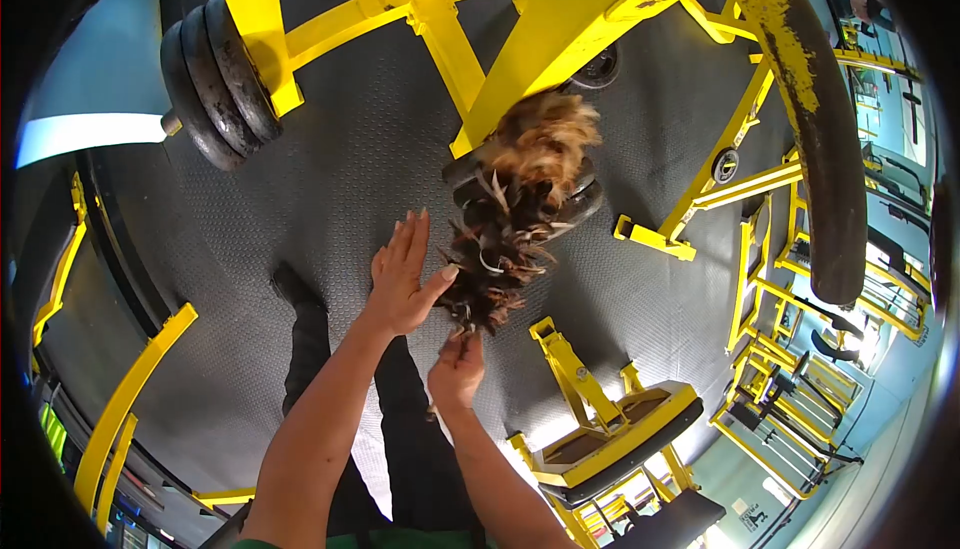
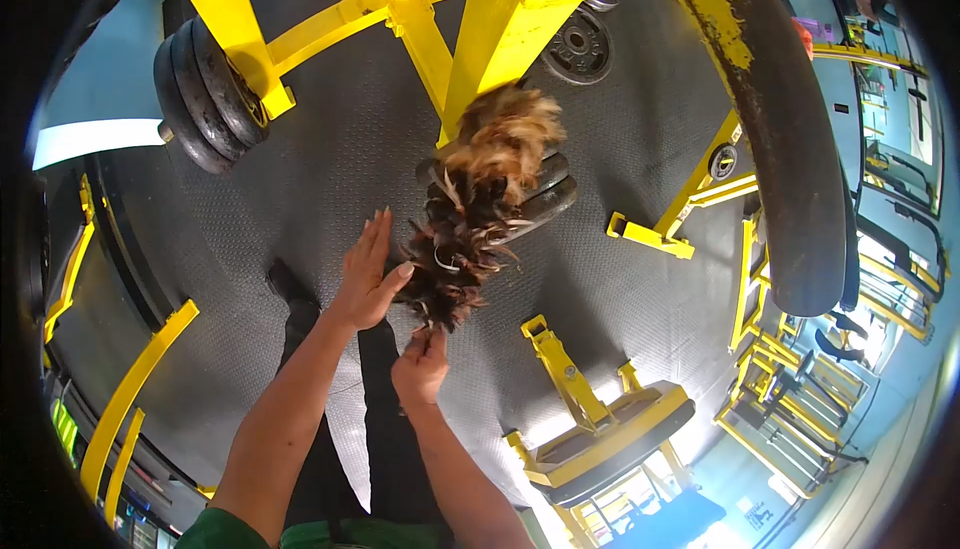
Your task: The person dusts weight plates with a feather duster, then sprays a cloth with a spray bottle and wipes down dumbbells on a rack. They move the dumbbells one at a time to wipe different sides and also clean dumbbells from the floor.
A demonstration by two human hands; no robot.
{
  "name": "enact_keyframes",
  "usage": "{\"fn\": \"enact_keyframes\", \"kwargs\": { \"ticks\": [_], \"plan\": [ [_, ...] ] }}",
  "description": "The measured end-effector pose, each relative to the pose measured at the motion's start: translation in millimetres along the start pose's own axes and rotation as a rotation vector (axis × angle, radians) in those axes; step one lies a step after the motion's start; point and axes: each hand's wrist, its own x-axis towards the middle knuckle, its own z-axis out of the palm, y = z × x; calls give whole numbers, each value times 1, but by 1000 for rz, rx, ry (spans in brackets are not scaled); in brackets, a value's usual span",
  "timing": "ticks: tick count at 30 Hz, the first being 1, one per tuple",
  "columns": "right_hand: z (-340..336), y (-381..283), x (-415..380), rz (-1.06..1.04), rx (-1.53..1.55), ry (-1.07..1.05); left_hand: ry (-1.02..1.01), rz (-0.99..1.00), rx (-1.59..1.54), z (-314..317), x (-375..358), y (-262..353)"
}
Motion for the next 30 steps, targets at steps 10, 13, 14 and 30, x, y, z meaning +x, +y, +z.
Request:
{"fn": "enact_keyframes", "kwargs": {
  "ticks": [10,13,14,30],
  "plan": [
    [-135,126,78,-460,-748,-179,-104,-69,169,26,4,-13],
    [-119,121,118,-357,-982,-321,-174,-67,203,30,5,-16],
    [-111,118,131,-293,-966,-356,-180,-59,217,32,6,-18],
    [-270,101,-3,181,-471,164,-59,74,247,13,-11,42]
  ]
}}
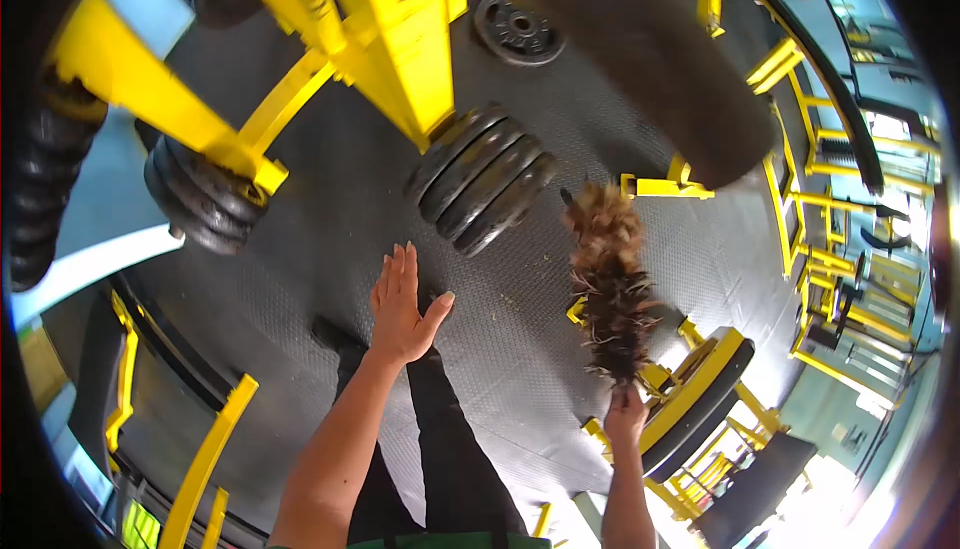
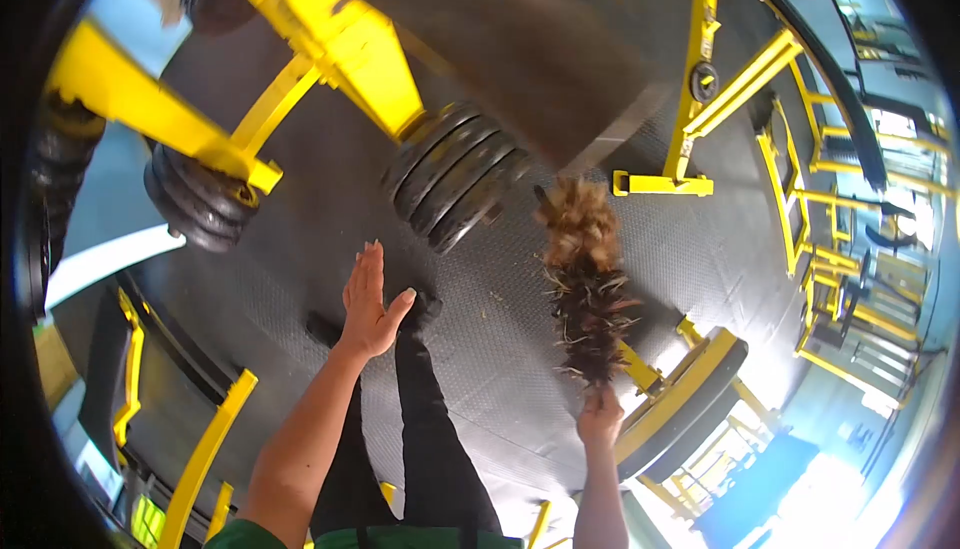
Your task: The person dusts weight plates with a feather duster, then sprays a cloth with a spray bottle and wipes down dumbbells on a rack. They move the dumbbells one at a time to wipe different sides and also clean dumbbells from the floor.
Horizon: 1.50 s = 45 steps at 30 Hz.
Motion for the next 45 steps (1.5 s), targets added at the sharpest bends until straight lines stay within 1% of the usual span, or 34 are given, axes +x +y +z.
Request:
{"fn": "enact_keyframes", "kwargs": {
  "ticks": [1,2,3,4,6,7,8,10,11,12,14,16,17,18,20,21,22,23,24,26,27,29,30,32,33,35,36,38,40,42,44,45],
  "plan": [
    [-10,-12,0,-132,-8,11,-12,32,17,-2,6,11],
    [-18,-28,9,-262,-16,28,-41,26,120,-3,13,21],
    [-16,-42,23,-428,24,8,-65,22,226,-3,21,32],
    [-10,-57,38,-598,63,-7,-70,59,248,-2,30,43],
    [11,-84,71,-694,23,18,-136,11,503,0,45,57],
    [15,-100,90,-714,-14,-1,-123,30,590,10,53,46],
    [18,-116,111,-732,-48,-21,-132,54,624,9,62,51],
    [24,-136,151,-688,-109,-70,-98,35,586,8,78,63],
    [23,-144,172,-662,-124,-90,-75,75,586,8,85,66],
    [24,-147,192,-634,-140,-113,-96,95,616,9,92,68],
    [37,-139,229,-570,-97,-50,-44,180,584,14,105,70],
    [36,-138,251,-479,-115,-81,-52,229,628,17,119,72],
    [36,-136,254,-413,-151,-107,-48,250,654,18,125,75],
    [36,-132,251,-396,-135,-113,-44,271,679,19,131,79],
    [35,-126,245,-559,24,-123,-64,272,667,20,144,79],
    [36,-123,242,-550,34,-125,-47,346,643,21,153,73],
    [37,-119,238,-601,92,-118,-29,422,616,24,160,67],
    [39,-115,236,-649,150,-108,-89,370,641,23,160,79],
    [44,-112,240,-636,161,-104,-100,379,651,25,162,83],
    [67,-104,250,-579,157,-68,-149,284,594,29,162,86],
    [79,-101,258,-566,170,-67,-160,291,608,28,162,86],
    [98,-98,276,-437,73,-117,-185,285,564,26,164,87],
    [108,-95,284,-428,89,-123,-194,285,580,26,164,86],
    [123,-91,293,-306,-38,-307,-203,261,545,26,164,89],
    [134,-85,293,-299,-25,-315,-213,260,558,26,163,88],
    [158,-72,290,-238,-76,-456,-205,268,564,26,164,87],
    [170,-67,285,-227,-66,-463,-218,270,574,26,164,89],
    [188,-59,259,-257,-83,-617,-218,240,550,26,163,92],
    [177,-64,225,-218,-24,-719,-227,243,569,27,163,90],
    [177,-62,192,-340,-44,-799,-215,242,576,27,163,90],
    [163,-59,155,-402,31,-790,-226,233,582,26,163,94],
    [155,-52,139,-457,159,-718,-229,219,581,26,162,95]
  ]
}}
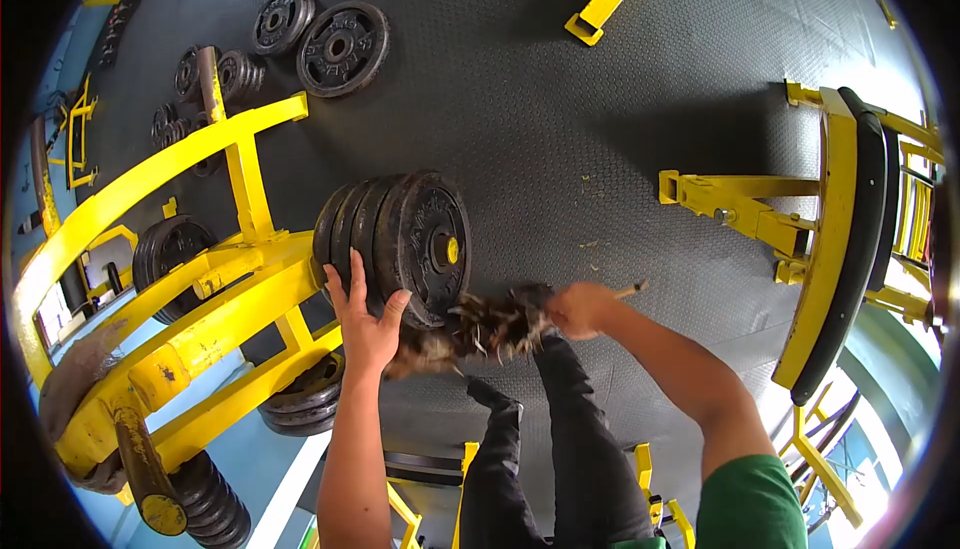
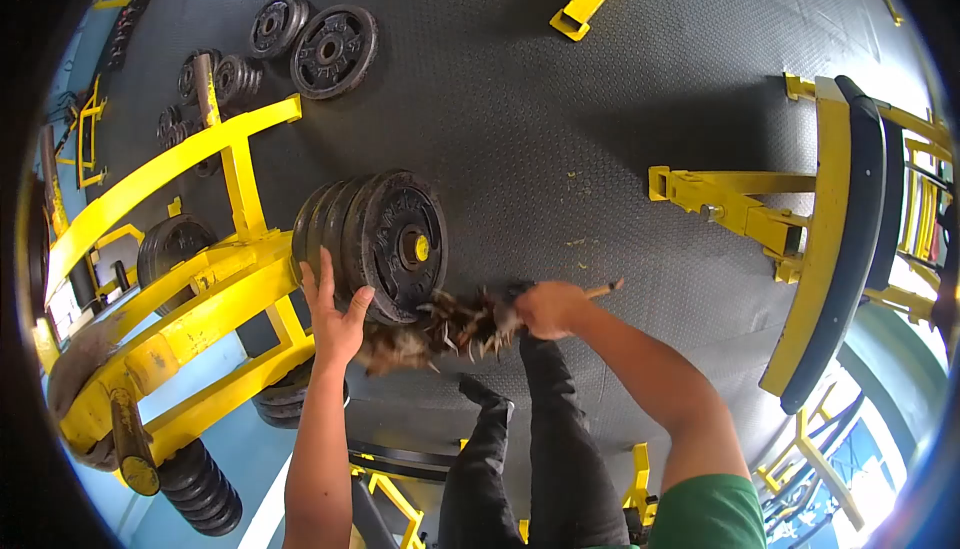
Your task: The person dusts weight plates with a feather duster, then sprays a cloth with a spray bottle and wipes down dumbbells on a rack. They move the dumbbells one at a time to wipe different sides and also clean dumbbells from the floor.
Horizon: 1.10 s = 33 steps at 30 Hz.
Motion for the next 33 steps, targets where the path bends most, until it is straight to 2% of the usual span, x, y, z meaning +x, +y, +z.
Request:
{"fn": "enact_keyframes", "kwargs": {
  "ticks": [1,4,6,7,9,10,11,12,13,14,15,16,17,18,19,21,23,24,25,27,28,29,31,33],
  "plan": [
    [3,1,-20,-97,77,89,-3,1,3,-2,-1,1],
    [-10,4,-88,-47,187,324,-37,2,48,-13,5,-3],
    [-19,-1,-136,60,225,441,-128,-57,-585,-27,14,-24],
    [-16,-8,-157,137,238,473,-83,-452,-809,-56,14,3],
    [-4,-26,-188,226,422,492,-39,-425,-1099,-73,14,-30],
    [30,-33,-190,214,425,500,-41,-426,-1065,-74,11,-38],
    [77,-34,-182,287,686,617,-44,-425,-1033,-75,8,-45],
    [77,-50,-173,359,949,722,-76,-425,-1039,-75,4,-43],
    [82,-77,-160,386,1206,742,-82,-415,-1039,-73,-2,-40],
    [106,-96,-136,495,1273,696,-78,-407,-1052,-67,-8,-36],
    [106,-127,-112,503,1423,716,-73,-401,-1063,-60,-14,-32],
    [144,-143,-78,469,1368,772,-71,-437,-992,-51,-22,-22],
    [132,-181,-57,456,1442,866,-67,-467,-922,-40,-29,-11],
    [144,-198,-36,428,1508,761,-94,-459,-851,-29,-39,-3],
    [148,-216,-18,385,1398,744,-115,-452,-779,-19,-49,2],
    [153,-233,4,484,1272,790,-173,-409,-810,-4,-72,12],
    [169,-234,21,585,1394,813,-256,-433,-942,-16,-97,42],
    [155,-235,13,602,1208,803,-261,-395,-905,-14,-106,38],
    [150,-231,13,573,1278,821,-268,-355,-870,-10,-114,28],
    [134,-201,2,657,1393,611,-221,-309,-804,-18,-133,16],
    [77,-207,-39,736,1548,456,-234,-304,-752,-43,-145,24],
    [60,-177,-50,687,1512,482,-219,-184,-692,-60,-157,19],
    [36,-112,-81,242,27,189,-170,35,-665,-127,-178,36],
    [-18,-120,-114,695,1302,584,-87,203,-636,-203,-200,51]
  ]
}}
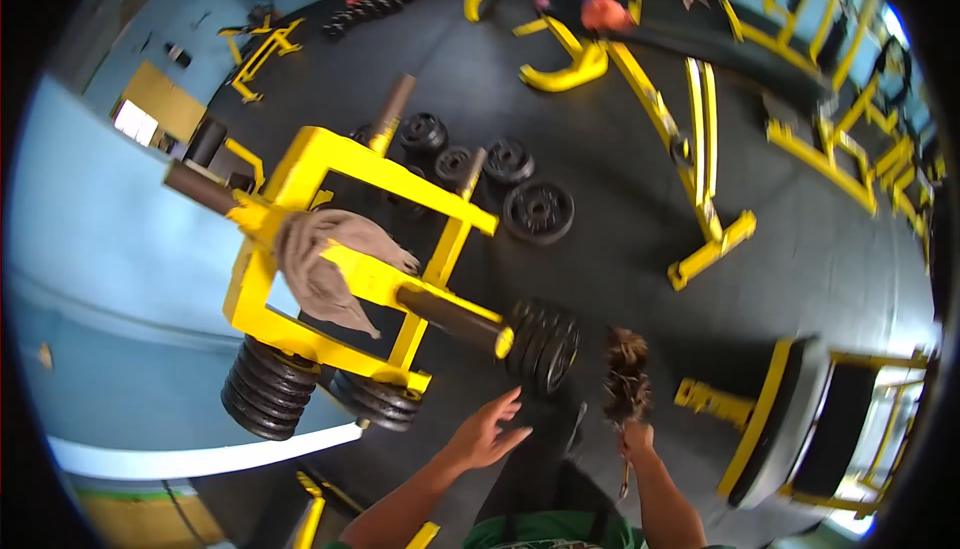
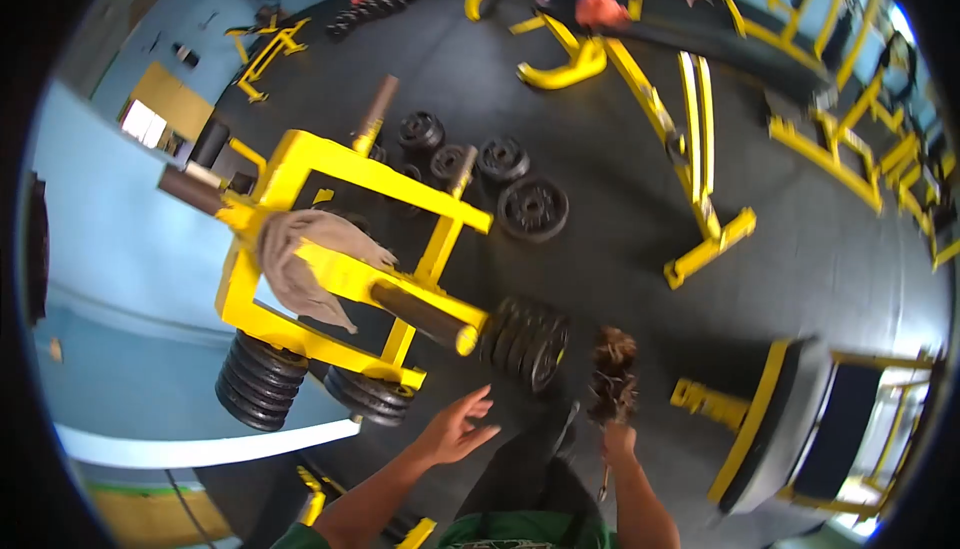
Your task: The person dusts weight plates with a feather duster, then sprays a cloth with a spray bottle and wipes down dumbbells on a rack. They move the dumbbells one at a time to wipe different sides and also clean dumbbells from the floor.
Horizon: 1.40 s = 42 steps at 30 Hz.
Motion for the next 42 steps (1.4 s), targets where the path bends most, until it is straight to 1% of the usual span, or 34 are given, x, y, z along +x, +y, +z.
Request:
{"fn": "enact_keyframes", "kwargs": {
  "ticks": [1,2,3,5,7,8,9,10,11,12,13,14,16,17,18,20,22,24,25,26,27,28,30,31,32,34,35,36,37,38,39,40,41,42],
  "plan": [
    [-2,-38,-22,-52,-33,-4,33,85,39,-23,-9,21],
    [3,-71,-49,-193,-119,-7,75,105,19,-46,-15,39],
    [14,-99,-74,-328,-201,-9,169,196,31,-70,-15,56],
    [55,-159,-116,-787,-467,-125,374,385,108,-119,-8,79],
    [114,-214,-161,-1069,-576,-283,652,554,239,-174,17,103],
    [146,-237,-180,-1151,-626,-407,804,618,302,-202,29,115],
    [175,-257,-196,-1234,-668,-532,878,617,274,-228,40,125],
    [207,-272,-203,-1420,-708,-592,954,626,250,-252,53,135],
    [235,-283,-201,-1605,-737,-653,1026,589,308,-273,66,145],
    [254,-289,-197,-1627,-740,-672,1096,546,372,-291,75,151],
    [275,-292,-192,-1775,-729,-605,1098,474,456,-305,83,146],
    [292,-293,-187,-1912,-710,-539,1130,456,492,-317,97,137],
    [316,-299,-166,-1923,-709,-581,1118,203,721,-322,114,123],
    [331,-299,-142,-1889,-669,-499,1038,62,746,-321,117,130],
    [340,-302,-131,-1849,-637,-416,1004,2,829,-321,122,132],
    [356,-298,-112,-1883,-658,-504,984,-36,847,-325,132,137],
    [361,-291,-91,-1896,-693,-602,1022,-30,821,-330,137,144],
    [367,-294,-62,-1832,-686,-828,1030,-111,816,-333,143,150],
    [372,-310,-48,-1813,-700,-869,1017,-172,801,-335,146,156],
    [374,-322,-43,-1843,-717,-842,977,-234,796,-333,149,158],
    [379,-331,-47,-1876,-719,-809,958,-300,813,-333,153,159],
    [386,-341,-55,-1855,-699,-838,952,-328,836,-337,158,161],
    [383,-369,-87,-1886,-735,-927,988,-350,829,-339,166,162],
    [383,-390,-114,-1920,-777,-923,1025,-440,830,-339,168,166],
    [383,-415,-144,-1957,-825,-920,1035,-462,827,-341,169,170],
    [391,-480,-207,-1926,-1214,-826,1222,-463,748,-347,169,179],
    [397,-513,-249,-1932,-1342,-770,1244,-465,734,-350,170,179],
    [410,-544,-286,-1932,-1466,-702,1244,-470,735,-357,170,177],
    [431,-572,-309,-1973,-1531,-736,1206,-498,693,-363,170,174],
    [454,-598,-336,-2078,-1589,-744,1167,-527,648,-367,172,170],
    [470,-619,-374,-2076,-1630,-702,1213,-487,698,-369,177,169],
    [491,-638,-405,-2019,-1827,-699,1208,-485,694,-372,180,171],
    [529,-658,-412,-2267,-2029,-792,1217,-488,644,-375,183,175],
    [546,-662,-430,-2236,-2220,-640,1224,-488,594,-376,186,176]
  ]
}}
